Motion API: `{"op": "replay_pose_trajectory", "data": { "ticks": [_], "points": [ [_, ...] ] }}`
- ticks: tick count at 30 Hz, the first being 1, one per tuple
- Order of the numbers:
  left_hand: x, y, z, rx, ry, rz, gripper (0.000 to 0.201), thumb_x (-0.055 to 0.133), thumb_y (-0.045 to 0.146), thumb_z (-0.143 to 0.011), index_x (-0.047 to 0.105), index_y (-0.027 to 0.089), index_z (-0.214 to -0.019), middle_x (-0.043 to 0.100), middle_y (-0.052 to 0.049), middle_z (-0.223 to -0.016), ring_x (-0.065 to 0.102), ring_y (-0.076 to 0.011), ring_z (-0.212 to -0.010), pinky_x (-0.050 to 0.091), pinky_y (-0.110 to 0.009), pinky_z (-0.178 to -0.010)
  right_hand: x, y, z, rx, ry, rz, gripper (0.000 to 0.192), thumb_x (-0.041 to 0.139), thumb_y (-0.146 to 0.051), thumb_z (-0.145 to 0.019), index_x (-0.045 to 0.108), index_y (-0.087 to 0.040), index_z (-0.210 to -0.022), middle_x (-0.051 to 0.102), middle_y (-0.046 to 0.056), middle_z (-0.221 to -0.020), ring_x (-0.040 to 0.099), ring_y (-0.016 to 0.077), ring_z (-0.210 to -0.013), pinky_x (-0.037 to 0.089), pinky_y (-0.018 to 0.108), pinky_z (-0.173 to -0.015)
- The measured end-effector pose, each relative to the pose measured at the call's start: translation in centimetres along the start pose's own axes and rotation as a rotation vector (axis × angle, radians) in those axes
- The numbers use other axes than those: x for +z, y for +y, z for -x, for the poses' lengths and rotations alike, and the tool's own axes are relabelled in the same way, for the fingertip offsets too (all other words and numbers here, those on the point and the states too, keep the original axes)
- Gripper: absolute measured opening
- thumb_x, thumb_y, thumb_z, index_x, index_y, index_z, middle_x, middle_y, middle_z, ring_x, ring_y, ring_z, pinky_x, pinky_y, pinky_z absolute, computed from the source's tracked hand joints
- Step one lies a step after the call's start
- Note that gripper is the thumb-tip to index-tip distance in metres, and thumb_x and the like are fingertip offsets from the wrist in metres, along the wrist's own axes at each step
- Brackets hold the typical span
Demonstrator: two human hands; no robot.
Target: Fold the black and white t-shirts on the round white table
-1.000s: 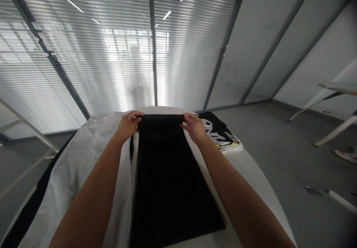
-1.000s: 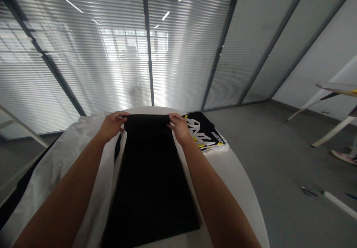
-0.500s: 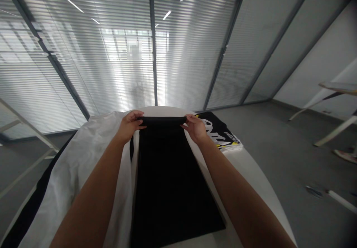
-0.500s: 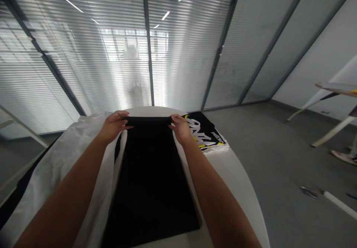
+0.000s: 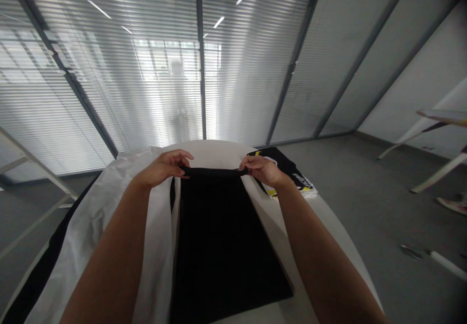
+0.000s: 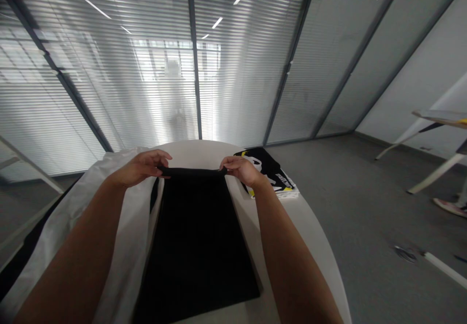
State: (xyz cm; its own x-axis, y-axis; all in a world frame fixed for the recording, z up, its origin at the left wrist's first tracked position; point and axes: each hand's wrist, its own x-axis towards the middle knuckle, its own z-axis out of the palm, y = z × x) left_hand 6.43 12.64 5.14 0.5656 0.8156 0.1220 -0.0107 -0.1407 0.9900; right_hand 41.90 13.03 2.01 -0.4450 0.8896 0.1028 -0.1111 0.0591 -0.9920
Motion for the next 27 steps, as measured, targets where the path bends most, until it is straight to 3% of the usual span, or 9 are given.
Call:
{"op": "replay_pose_trajectory", "data": {
  "ticks": [6, 12, 15, 17, 19, 22, 24, 27],
  "points": [
    [1.0, 1.7, 0.5, -0.167, -0.235, -0.209, 0.050, 0.075, 0.017, -0.066, 0.063, 0.021, -0.114, 0.064, -0.003, -0.094, 0.061, -0.0158, -0.086, 0.052, -0.027, -0.074, -0.7, -0.7, 1.1, 0.134, -0.166, 0.145, 0.017, 0.068, -0.028, -0.068, 0.071, -0.016, -0.079, 0.066, 0.006, -0.085, 0.059, 0.0190, -0.085, 0.044, 0.030, -0.078],
    [1.3, 2.2, 0.9, -0.304, -0.369, -0.300, 0.054, 0.075, 0.027, -0.070, 0.059, 0.022, -0.122, 0.066, -0.002, -0.086, 0.063, -0.0162, -0.082, 0.049, -0.026, -0.072, -0.2, -0.8, 1.2, 0.318, -0.321, 0.304, 0.020, 0.069, -0.031, -0.066, 0.072, -0.015, -0.079, 0.069, 0.004, -0.082, 0.061, 0.0156, -0.080, 0.046, 0.026, -0.077],
    [1.6, 2.1, 0.7, -0.405, -0.354, -0.361, 0.056, 0.070, 0.040, -0.076, 0.056, 0.022, -0.127, 0.067, -0.003, -0.081, 0.064, -0.0183, -0.078, 0.050, -0.029, -0.072, -0.1, -1.1, 1.2, 0.431, -0.354, 0.439, 0.020, 0.069, -0.031, -0.067, 0.074, -0.016, -0.080, 0.072, 0.005, -0.086, 0.064, 0.0177, -0.084, 0.049, 0.026, -0.074],
    [2.0, 1.5, 0.0, -0.423, -0.262, -0.507, 0.054, 0.064, 0.047, -0.080, 0.057, 0.019, -0.126, 0.069, -0.005, -0.084, 0.066, -0.0202, -0.079, 0.051, -0.031, -0.073, 0.1, -1.4, 1.0, 0.480, -0.364, 0.540, 0.026, 0.066, -0.032, -0.072, 0.075, -0.017, -0.092, 0.073, 0.006, -0.095, 0.065, 0.0199, -0.090, 0.050, 0.027, -0.074],
    [2.7, 0.4, -1.2, -0.363, -0.117, -0.748, 0.049, 0.054, 0.051, -0.085, 0.062, 0.017, -0.119, 0.071, -0.009, -0.093, 0.066, -0.0220, -0.083, 0.050, -0.032, -0.077, 0.5, -1.6, 0.5, 0.425, -0.306, 0.698, 0.032, 0.061, -0.032, -0.078, 0.073, -0.018, -0.105, 0.072, 0.007, -0.105, 0.065, 0.0213, -0.096, 0.049, 0.028, -0.078],
    [3.7, -2.0, -2.9, -0.252, 0.060, -1.080, 0.047, 0.039, 0.048, -0.091, 0.067, 0.015, -0.111, 0.070, -0.014, -0.108, 0.064, -0.0257, -0.098, 0.046, -0.035, -0.088, 1.6, -0.7, -0.6, 0.215, -0.061, 1.029, 0.036, 0.053, -0.030, -0.087, 0.069, -0.015, -0.115, 0.068, 0.012, -0.117, 0.061, 0.0240, -0.108, 0.044, 0.033, -0.094],
    [4.2, -3.6, -3.5, -0.271, 0.049, -1.197, 0.052, 0.036, 0.052, -0.092, 0.068, 0.016, -0.110, 0.069, -0.016, -0.111, 0.063, -0.0297, -0.105, 0.044, -0.038, -0.092, 2.7, 0.7, -1.3, 0.153, 0.083, 1.207, 0.041, 0.050, -0.032, -0.091, 0.063, -0.015, -0.126, 0.061, 0.015, -0.129, 0.054, 0.0276, -0.121, 0.036, 0.037, -0.105],
    [4.5, -5.3, -3.6, -0.366, 0.001, -1.275, 0.059, 0.040, 0.062, -0.087, 0.067, 0.019, -0.115, 0.066, -0.019, -0.113, 0.060, -0.0346, -0.109, 0.044, -0.043, -0.092, 4.5, 3.4, -1.8, 0.214, 0.118, 1.301, 0.056, 0.042, -0.051, -0.095, 0.045, -0.025, -0.145, 0.046, 0.013, -0.147, 0.037, 0.0337, -0.137, 0.026, 0.051, -0.111]
  ]
}}
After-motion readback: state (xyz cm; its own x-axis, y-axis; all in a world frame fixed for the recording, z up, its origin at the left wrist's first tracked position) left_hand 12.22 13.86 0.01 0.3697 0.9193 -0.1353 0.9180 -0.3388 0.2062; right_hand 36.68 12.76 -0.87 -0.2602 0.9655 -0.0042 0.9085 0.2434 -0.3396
